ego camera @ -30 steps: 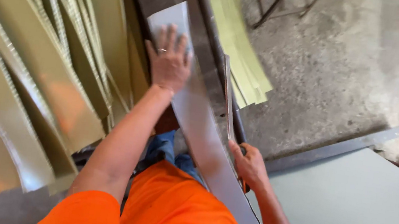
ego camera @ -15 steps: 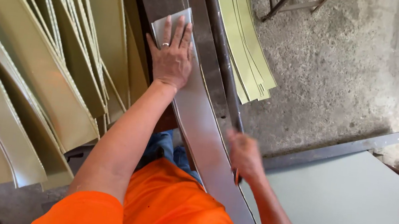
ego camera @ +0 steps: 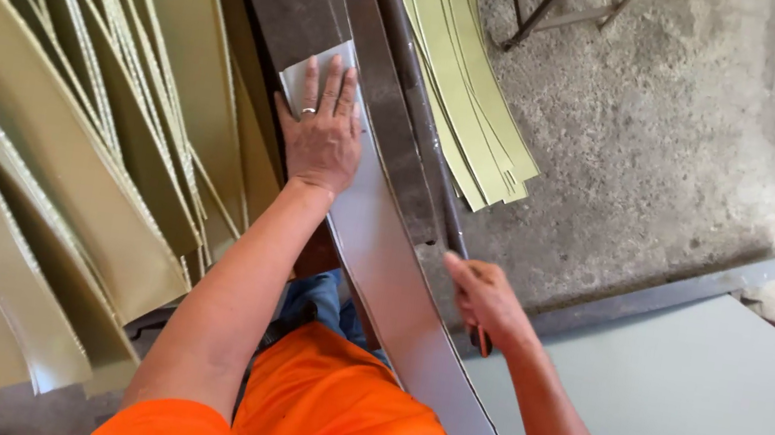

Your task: Trimming excess material from the edges of metal components using a hand-held scraper.

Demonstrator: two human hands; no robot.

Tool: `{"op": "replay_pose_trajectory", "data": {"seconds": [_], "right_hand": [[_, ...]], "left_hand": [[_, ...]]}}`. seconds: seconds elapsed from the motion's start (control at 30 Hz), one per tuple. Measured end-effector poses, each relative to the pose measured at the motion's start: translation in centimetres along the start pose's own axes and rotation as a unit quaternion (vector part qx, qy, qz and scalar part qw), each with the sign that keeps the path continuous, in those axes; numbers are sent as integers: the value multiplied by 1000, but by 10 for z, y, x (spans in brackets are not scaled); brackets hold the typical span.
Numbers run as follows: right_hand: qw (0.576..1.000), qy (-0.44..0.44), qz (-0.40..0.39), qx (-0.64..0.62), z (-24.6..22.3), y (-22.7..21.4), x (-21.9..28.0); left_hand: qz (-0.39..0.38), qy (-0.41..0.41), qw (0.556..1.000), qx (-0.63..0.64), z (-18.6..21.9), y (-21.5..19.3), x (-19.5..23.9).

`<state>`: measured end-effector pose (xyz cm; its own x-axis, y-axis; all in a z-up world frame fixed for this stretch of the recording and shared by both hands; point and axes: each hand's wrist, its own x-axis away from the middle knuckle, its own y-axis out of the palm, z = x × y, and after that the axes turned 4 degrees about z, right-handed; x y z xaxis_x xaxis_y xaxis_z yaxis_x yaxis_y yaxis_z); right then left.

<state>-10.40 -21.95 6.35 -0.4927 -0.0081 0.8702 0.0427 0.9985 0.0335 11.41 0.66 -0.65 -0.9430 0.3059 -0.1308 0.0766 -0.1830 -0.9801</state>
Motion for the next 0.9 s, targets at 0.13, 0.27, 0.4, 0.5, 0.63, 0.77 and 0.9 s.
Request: {"op": "replay_pose_trajectory", "data": {"seconds": [0.13,0.27,0.4,0.5,0.63,0.77,0.9], "right_hand": [[986,-107,64,-108,-8,2,-9],[990,-72,41,-115,-23,33,0],[994,-62,58,67,-14,17,-2],[992,-63,103,23,-6,9,0],[976,-155,111,-101,-41,-1,0],[974,-128,132,-134,-40,16,-9],[996,-53,17,65,-44,7,-8]], "left_hand": [[-14,0,1000,-17,1,8,2],[-4,6,1000,-29,-1,2,0],[-20,-19,1000,-2,0,0,-1],[-31,-50,998,6,2,10,12],[2,-43,999,7,6,16,5],[-12,-46,999,-12,9,6,10],[-24,-55,998,3,14,5,1]]}}
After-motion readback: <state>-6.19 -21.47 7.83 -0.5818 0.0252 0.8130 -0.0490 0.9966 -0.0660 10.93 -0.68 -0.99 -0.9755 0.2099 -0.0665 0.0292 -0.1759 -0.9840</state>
